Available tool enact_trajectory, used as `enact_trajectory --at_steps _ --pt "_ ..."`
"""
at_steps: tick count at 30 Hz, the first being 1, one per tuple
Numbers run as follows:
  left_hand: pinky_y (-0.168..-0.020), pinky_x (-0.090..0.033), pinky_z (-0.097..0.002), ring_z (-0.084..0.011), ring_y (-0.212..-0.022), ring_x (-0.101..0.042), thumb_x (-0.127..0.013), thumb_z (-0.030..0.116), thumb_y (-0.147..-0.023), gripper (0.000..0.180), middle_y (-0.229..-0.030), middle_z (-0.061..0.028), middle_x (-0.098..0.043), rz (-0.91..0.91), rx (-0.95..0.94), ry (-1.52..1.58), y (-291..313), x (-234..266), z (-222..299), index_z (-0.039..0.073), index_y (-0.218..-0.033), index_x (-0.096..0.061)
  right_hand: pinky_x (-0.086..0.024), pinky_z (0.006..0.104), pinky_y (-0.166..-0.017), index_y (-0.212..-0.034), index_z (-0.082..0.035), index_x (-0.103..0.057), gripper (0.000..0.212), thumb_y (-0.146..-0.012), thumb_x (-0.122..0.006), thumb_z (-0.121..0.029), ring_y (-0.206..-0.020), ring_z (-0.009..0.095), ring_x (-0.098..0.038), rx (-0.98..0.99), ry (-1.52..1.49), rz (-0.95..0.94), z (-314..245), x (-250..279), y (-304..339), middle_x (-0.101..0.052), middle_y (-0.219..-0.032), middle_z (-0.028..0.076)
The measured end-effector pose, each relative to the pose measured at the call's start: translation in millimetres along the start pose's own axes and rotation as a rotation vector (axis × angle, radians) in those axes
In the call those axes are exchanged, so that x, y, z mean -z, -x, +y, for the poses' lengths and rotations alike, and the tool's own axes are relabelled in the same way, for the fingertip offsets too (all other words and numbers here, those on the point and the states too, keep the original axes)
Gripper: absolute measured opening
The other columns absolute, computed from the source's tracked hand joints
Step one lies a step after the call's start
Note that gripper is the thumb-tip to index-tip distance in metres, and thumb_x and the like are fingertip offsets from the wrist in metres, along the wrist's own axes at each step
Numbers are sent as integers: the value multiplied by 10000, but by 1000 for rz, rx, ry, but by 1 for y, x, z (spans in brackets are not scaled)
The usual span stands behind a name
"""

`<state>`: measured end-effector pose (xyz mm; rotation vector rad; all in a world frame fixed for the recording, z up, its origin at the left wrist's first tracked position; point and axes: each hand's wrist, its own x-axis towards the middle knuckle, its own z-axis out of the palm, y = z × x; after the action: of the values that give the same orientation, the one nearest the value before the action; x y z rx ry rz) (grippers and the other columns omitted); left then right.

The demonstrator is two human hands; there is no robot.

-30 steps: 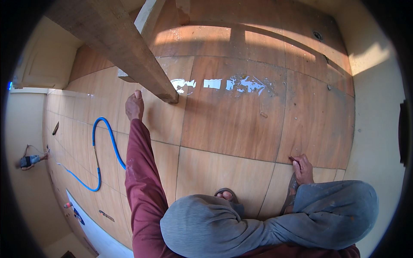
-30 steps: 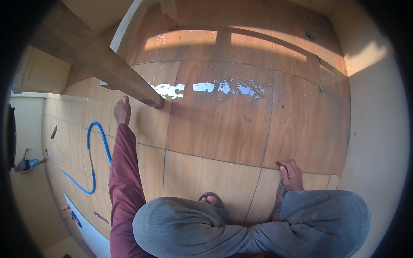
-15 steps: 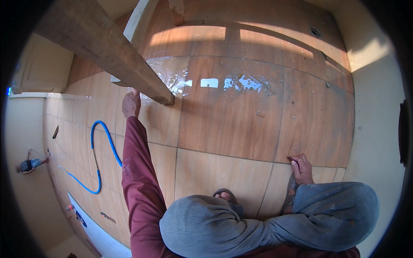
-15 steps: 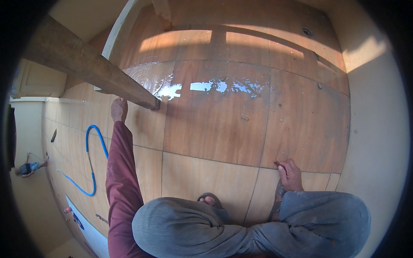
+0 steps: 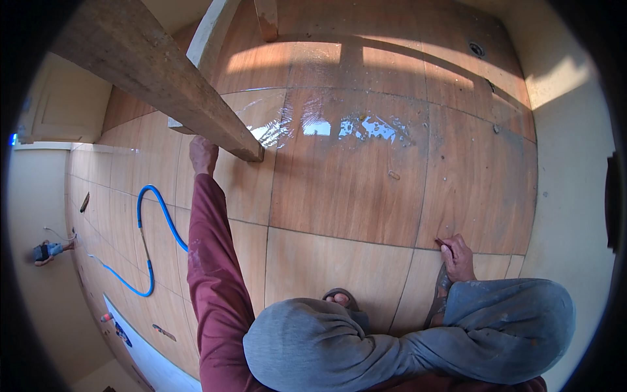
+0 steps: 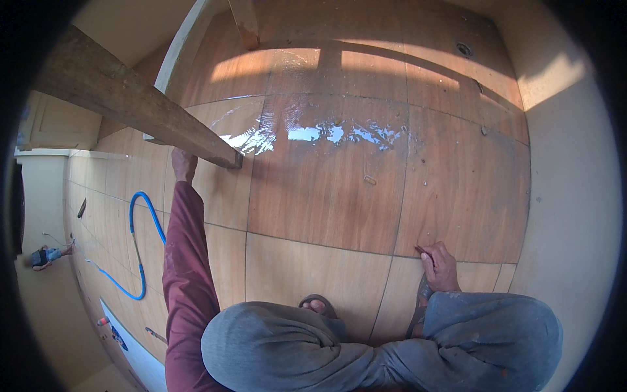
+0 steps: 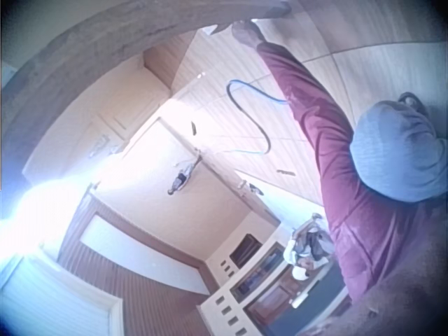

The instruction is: The person sits on a tiled floor and uses a blue hose to spray water onto the surface. They then use a small tool to scrape and scrub the wet tiles, focusing on grout lines and a floor drain. The person repeatedly wets and scrubs the same area.

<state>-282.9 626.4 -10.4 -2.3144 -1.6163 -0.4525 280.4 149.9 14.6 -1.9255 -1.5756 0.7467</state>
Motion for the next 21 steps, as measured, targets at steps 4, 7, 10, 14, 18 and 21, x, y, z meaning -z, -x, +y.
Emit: enact_trajectory --at_steps 4,7,10,14,18,21 --pt "-686 -551 -471 -356 -826 -714 -611 134 -829 163 -849 -163 -729 41 -57 -23 -1 -7 -16 60 -763 -740 -481 417 -646 -1051 -20 -654 97 -979 -630 -79 -738 347 -612 14 -6 2 -1 -2 -2 -560 -881 165" --pt "-701 -547 -468 -356 -861 -711 -620 130 -822 153 -861 -173 -727 76 54 32 -1 -16 -18 54 -751 -732 -476 392 -651 -1048 -20 -640 83 -986 -625 -72 -736 319 -602 5 -6 0 2 -3 2 -552 -878 156" --pt "-733 -549 -460 -354 -898 -706 -628 123 -825 136 -891 -170 -731 104 213 207 -1 -19 -19 42 -793 -732 -475 390 -641 -1050 -21 -645 85 -989 -623 -76 -724 309 -601 7 -2 3 2 -4 2 -551 -872 151" --pt "-768 -548 -451 -361 -937 -704 -613 98 -854 167 -949 -163 -743 96 -28 80 -8 -14 -22 22 -931 -740 -476 393 -630 -1058 -21 -649 94 -993 -623 -83 -712 300 -600 25 3 3 7 -5 3 -553 -870 148" --pt "-821 -530 -465 -389 -967 -699 -554 229 -995 305 -1018 -201 -739 52 112 218 -13 -8 -11 -33 -1085 -682 -486 429 -641 -1063 -16 -673 116 -977 -637 -85 -743 350 -625 -10 -2 8 6 -1 4 -579 -875 169" --pt "-818 -529 -466 -401 -985 -696 -542 228 -990 314 -1036 -220 -735 139 325 529 -17 -4 -3 -33 -1089 -687 -480 399 -644 -1054 -13 -652 102 -993 -619 -88 -734 317 -603 11 -11 -2 5 1 0 -553 -875 154"
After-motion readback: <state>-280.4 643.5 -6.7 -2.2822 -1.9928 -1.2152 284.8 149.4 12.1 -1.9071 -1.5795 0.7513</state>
